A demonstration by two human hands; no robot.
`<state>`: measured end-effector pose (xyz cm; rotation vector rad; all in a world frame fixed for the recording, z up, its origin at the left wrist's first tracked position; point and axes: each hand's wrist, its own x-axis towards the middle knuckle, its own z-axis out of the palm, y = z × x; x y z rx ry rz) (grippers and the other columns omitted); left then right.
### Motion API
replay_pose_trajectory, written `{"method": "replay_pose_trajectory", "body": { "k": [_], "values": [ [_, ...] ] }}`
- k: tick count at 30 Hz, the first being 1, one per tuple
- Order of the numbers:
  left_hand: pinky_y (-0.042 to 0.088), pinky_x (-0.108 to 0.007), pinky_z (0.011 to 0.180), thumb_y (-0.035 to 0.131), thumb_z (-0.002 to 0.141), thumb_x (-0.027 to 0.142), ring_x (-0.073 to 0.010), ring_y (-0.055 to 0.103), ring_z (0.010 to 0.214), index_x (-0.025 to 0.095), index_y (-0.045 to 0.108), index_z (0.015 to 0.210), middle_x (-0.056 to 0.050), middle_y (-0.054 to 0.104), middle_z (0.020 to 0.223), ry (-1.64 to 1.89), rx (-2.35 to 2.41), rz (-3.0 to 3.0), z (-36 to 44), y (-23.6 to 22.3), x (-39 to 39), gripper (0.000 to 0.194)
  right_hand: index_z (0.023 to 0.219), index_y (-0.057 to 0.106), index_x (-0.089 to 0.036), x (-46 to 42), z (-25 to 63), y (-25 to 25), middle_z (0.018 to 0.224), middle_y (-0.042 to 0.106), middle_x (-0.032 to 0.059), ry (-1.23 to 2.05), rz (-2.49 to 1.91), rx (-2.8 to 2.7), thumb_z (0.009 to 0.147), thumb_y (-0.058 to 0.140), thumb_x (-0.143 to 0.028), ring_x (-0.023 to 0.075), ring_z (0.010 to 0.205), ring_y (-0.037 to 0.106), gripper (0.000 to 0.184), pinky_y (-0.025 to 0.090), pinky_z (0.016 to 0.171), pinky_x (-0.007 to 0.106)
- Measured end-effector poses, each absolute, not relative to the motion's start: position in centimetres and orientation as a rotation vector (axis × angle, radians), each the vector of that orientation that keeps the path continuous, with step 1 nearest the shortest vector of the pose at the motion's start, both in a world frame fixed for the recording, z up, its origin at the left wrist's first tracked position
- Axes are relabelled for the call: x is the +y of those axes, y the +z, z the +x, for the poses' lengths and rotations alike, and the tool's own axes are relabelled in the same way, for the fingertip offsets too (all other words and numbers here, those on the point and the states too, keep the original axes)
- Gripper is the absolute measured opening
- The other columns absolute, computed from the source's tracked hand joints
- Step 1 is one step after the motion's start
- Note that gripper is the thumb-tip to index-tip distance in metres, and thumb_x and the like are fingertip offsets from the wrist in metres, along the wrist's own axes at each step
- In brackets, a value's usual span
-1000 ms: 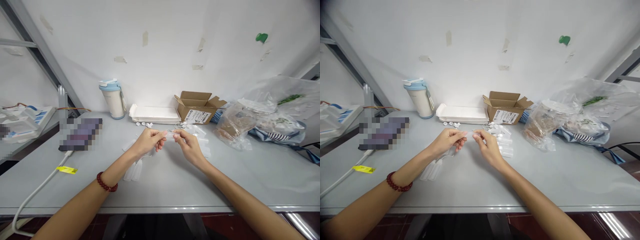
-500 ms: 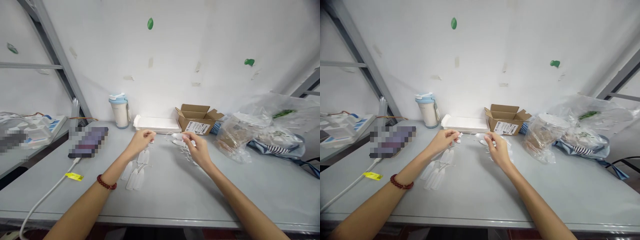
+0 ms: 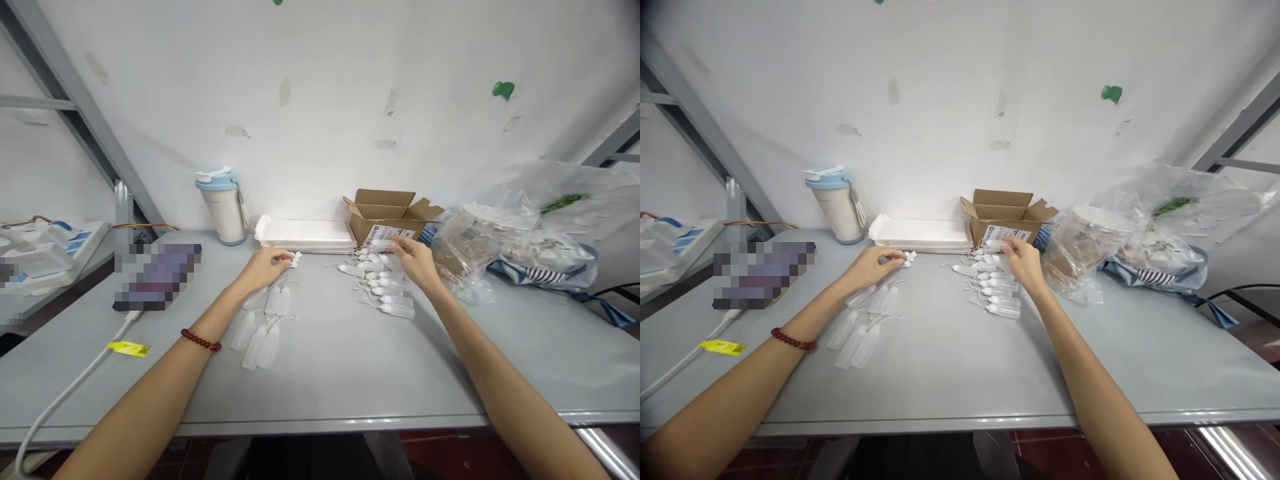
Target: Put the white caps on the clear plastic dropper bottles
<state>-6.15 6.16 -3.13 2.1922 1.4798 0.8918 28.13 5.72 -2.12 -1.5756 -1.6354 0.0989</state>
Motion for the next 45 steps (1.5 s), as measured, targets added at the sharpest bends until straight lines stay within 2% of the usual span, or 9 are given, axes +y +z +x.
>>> {"method": "replay_pose_trajectory", "body": {
  "k": [5, 13, 16, 20, 24, 27, 34, 40, 45],
  "values": [
    [0.046, -0.03, 0.077, 0.051, 0.075, 0.035, -0.0215, 0.06, 0.089, 0.022, 0.071, 0.095, -0.006, 0.068, 0.103, 0.855, 1.372, 2.229, -5.4, -3.5, 6.0, 0.031, 0.102, 0.069, -0.015, 6.1, 27.9, -2.7, 0.099, 0.07, 0.0094, 0.217, -1.523, -1.739, 0.081, 0.047, -0.03, 0.022, 0.088, 0.061, 0.033, 0.043, 0.084, 0.035],
    [0.045, -0.031, 0.078, 0.049, 0.073, 0.031, -0.0223, 0.06, 0.087, 0.021, 0.071, 0.091, -0.006, 0.069, 0.099, 0.805, 1.4, 2.238, -5.4, -3.5, 6.3, 0.031, 0.097, 0.07, -0.015, 5.9, 27.7, -2.7, 0.099, 0.07, 0.0086, 0.182, -1.549, -1.732, 0.082, 0.045, -0.025, 0.0198, 0.081, 0.059, 0.031, 0.043, 0.081, 0.034],
    [0.045, -0.033, 0.076, 0.05, 0.071, 0.029, -0.0225, 0.061, 0.081, 0.021, 0.071, 0.087, -0.006, 0.07, 0.093, 0.809, 1.469, 2.214, -5.6, -3.6, 6.3, 0.028, 0.097, 0.07, -0.015, 5.6, 27.1, -2.6, 0.098, 0.068, 0.0107, 0.052, -1.563, -1.705, 0.082, 0.045, -0.024, 0.0219, 0.084, 0.057, 0.03, 0.042, 0.083, 0.037],
    [0.046, -0.032, 0.073, 0.054, 0.067, 0.026, -0.0225, 0.061, 0.075, 0.021, 0.071, 0.076, -0.004, 0.07, 0.078, 0.886, 1.531, 2.111, -6.1, -3.3, 6.3, 0.02, 0.097, 0.068, -0.016, 3.6, 23.7, -1.8, 0.099, 0.064, 0.0133, -0.185, -1.434, -1.717, 0.084, 0.046, -0.026, 0.0278, 0.097, 0.053, 0.027, 0.038, 0.087, 0.042],
    [0.046, -0.033, 0.074, 0.058, 0.065, 0.031, -0.0227, 0.062, 0.077, 0.019, 0.07, 0.076, -0.006, 0.071, 0.081, 1.067, 1.54, 1.938, -6.8, -2.9, 6.4, 0.019, 0.108, 0.061, -0.021, -0.3, 17.9, -0.7, 0.091, 0.066, 0.0066, 0.249, -1.164, -1.997, 0.09, 0.042, -0.027, 0.0201, 0.084, 0.058, 0.026, 0.043, 0.078, 0.032],
    [0.047, -0.032, 0.072, 0.061, 0.065, 0.035, -0.0214, 0.062, 0.077, 0.016, 0.067, 0.079, -0.007, 0.07, 0.082, 1.18, 1.517, 1.825, -7.2, -3.0, 6.7, 0.025, 0.116, 0.056, -0.021, -2.4, 14.1, -0.6, 0.091, 0.064, 0.0066, 0.448, -0.975, -2.378, 0.093, 0.041, -0.026, 0.0187, 0.084, 0.057, 0.029, 0.041, 0.077, 0.031],
    [0.046, -0.029, 0.057, 0.066, 0.062, 0.035, -0.0187, 0.061, 0.068, 0.012, 0.062, 0.082, -0.008, 0.067, 0.082, 1.279, 1.41, 1.626, -7.2, -2.7, 6.3, 0.03, 0.101, 0.062, -0.02, -2.0, 11.0, -1.8, 0.08, 0.061, 0.0054, 0.394, -1.017, -2.663, 0.095, 0.036, -0.024, 0.0165, 0.076, 0.054, 0.027, 0.036, 0.073, 0.03],
    [0.044, -0.027, 0.064, 0.072, 0.06, 0.033, -0.0178, 0.06, 0.078, 0.013, 0.064, 0.084, -0.007, 0.067, 0.083, 1.356, 1.322, 1.452, -6.8, -1.5, 5.1, 0.032, 0.099, 0.063, -0.02, -1.0, 12.1, -2.0, 0.077, 0.058, 0.0052, 0.292, -1.114, -2.681, 0.096, 0.035, -0.027, 0.0167, 0.074, 0.053, 0.029, 0.034, 0.071, 0.03],
    [0.043, -0.028, 0.067, 0.071, 0.064, 0.035, -0.0145, 0.057, 0.072, 0.014, 0.068, 0.085, -0.005, 0.068, 0.083, 1.234, 1.279, 1.453, -6.4, -1.0, 4.3, 0.03, 0.101, 0.063, -0.017, -0.5, 14.5, -2.9, 0.078, 0.058, 0.0071, 0.182, -1.176, -2.646, 0.094, 0.039, -0.024, 0.017, 0.072, 0.052, 0.026, 0.035, 0.07, 0.029]
  ]
}}
